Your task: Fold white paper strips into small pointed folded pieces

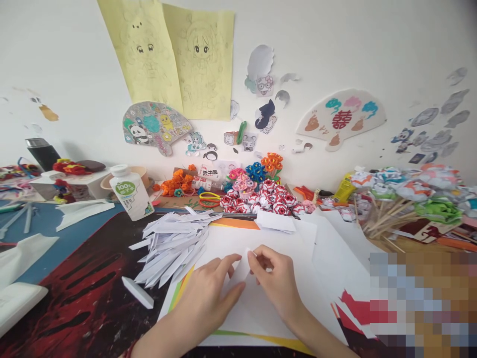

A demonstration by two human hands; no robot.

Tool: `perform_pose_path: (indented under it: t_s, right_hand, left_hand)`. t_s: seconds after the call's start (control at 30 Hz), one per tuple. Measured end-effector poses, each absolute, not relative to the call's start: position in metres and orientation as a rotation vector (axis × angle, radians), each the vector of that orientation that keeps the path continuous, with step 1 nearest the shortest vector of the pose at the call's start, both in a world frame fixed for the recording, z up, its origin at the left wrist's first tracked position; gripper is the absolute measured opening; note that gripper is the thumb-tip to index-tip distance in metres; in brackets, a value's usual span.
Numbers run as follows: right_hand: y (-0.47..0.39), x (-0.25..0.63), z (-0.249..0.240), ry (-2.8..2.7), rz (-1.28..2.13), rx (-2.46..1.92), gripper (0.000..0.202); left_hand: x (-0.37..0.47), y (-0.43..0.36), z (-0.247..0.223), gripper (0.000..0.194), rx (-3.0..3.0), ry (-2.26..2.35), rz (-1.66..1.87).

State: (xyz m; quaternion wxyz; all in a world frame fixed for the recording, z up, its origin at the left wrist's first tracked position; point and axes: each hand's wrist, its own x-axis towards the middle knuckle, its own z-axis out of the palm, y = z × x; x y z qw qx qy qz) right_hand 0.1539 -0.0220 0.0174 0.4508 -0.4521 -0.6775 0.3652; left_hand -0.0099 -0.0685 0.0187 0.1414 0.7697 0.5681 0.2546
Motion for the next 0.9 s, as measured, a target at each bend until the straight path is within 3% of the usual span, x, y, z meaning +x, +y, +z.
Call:
perform_pose_path:
  t_s: [0.67, 0.9]
  right_hand:
    - [-0.013, 0.155, 0.009, -1.603, 1.440, -0.813, 0.029]
    - [-0.013, 0.155, 0.014, -1.593, 1.441, -0.836, 0.027]
  left_hand:
    - [-0.011, -0.065, 0.024, 0.037, 2.012, 1.456, 0.923]
    - [-0.010, -0.068, 0.027, 0.041, 1.888, 1.417, 0.927]
